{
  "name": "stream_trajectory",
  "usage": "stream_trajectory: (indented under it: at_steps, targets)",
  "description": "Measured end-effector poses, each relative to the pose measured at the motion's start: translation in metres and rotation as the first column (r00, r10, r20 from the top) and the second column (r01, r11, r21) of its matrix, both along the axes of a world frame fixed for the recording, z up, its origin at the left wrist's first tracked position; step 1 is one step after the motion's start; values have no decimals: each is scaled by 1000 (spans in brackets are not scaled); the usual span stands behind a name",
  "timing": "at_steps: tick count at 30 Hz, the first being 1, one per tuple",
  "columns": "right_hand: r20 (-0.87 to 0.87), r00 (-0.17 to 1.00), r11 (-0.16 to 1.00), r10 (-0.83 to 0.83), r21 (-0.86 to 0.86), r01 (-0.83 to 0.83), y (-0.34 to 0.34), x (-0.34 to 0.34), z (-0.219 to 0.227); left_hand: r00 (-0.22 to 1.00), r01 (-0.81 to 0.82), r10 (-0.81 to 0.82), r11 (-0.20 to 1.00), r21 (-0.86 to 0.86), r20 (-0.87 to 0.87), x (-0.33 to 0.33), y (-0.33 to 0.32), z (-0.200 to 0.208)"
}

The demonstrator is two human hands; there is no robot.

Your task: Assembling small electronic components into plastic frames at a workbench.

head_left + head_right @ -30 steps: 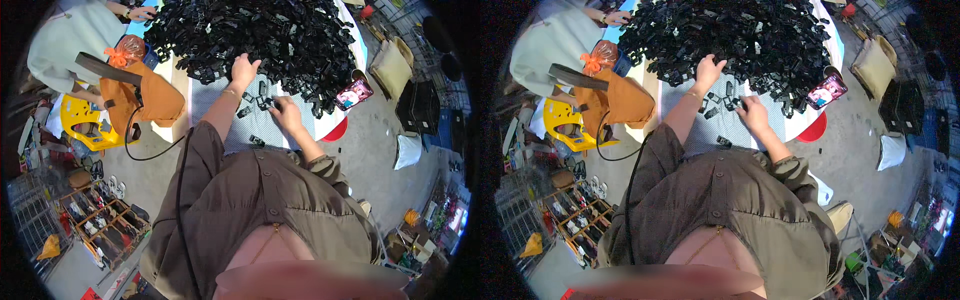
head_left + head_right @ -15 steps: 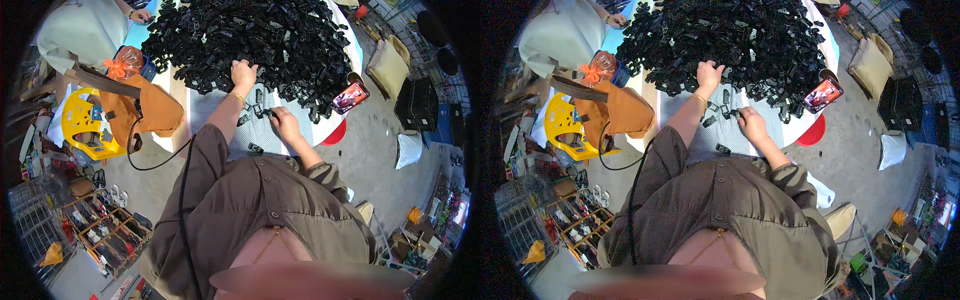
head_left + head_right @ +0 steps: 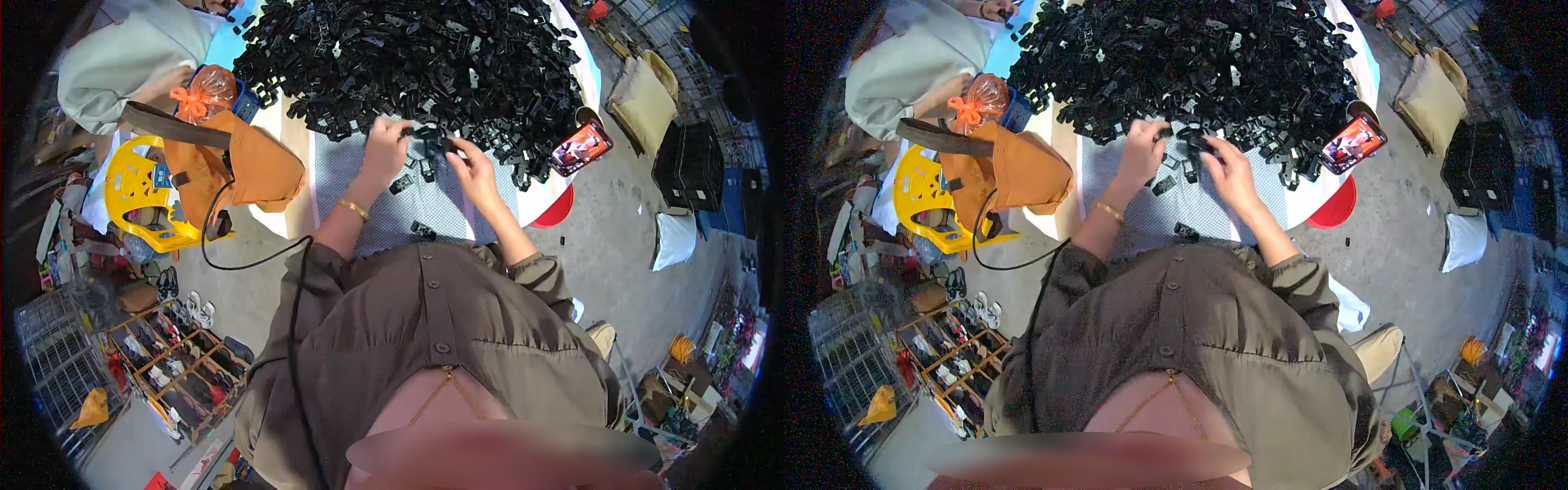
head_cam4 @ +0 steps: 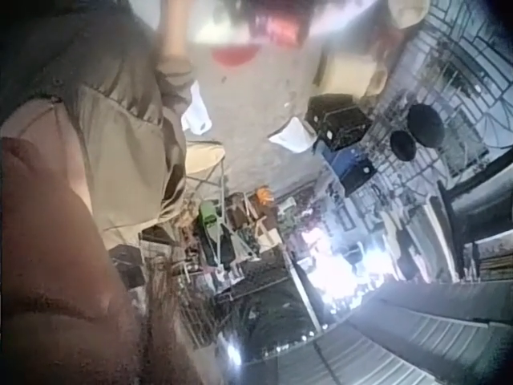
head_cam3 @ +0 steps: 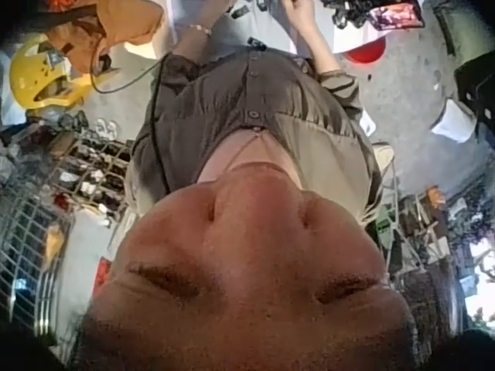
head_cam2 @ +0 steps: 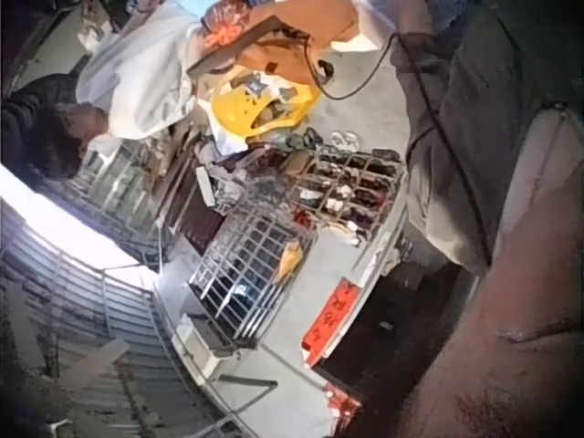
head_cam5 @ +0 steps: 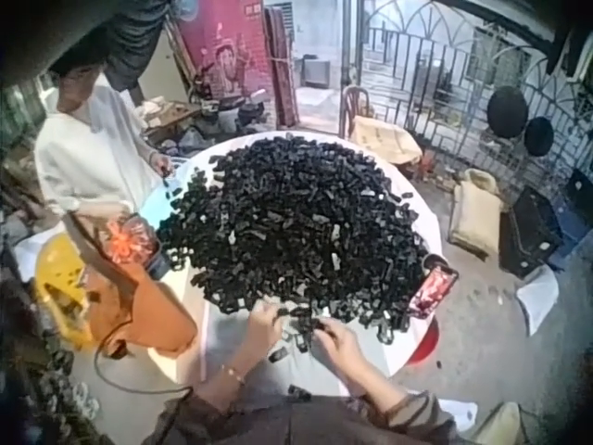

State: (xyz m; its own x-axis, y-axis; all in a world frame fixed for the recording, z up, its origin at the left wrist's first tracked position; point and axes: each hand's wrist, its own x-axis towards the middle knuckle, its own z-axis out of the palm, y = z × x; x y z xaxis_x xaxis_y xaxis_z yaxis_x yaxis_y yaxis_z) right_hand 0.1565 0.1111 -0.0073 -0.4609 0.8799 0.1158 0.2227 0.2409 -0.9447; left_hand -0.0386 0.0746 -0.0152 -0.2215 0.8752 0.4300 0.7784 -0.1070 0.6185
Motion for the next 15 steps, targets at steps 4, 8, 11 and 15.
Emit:
stream_trajectory:
  at_steps: [4,8,11,15]
  targets:
    - [31,972,964,233,123,-235,-4,-16,16,871,253,-28,882,-398,490,6,-42,27]
    - [33,963,955,267,126,-269,-24,-22,30,605,239,74,933,-269,793,10,-72,38]
    - [99,956,957,277,59,-283,-37,-22,36,453,341,86,903,-261,888,7,-86,29]
    - [94,977,961,194,182,-208,-54,-25,30,436,329,130,898,-293,890,14,-97,33]
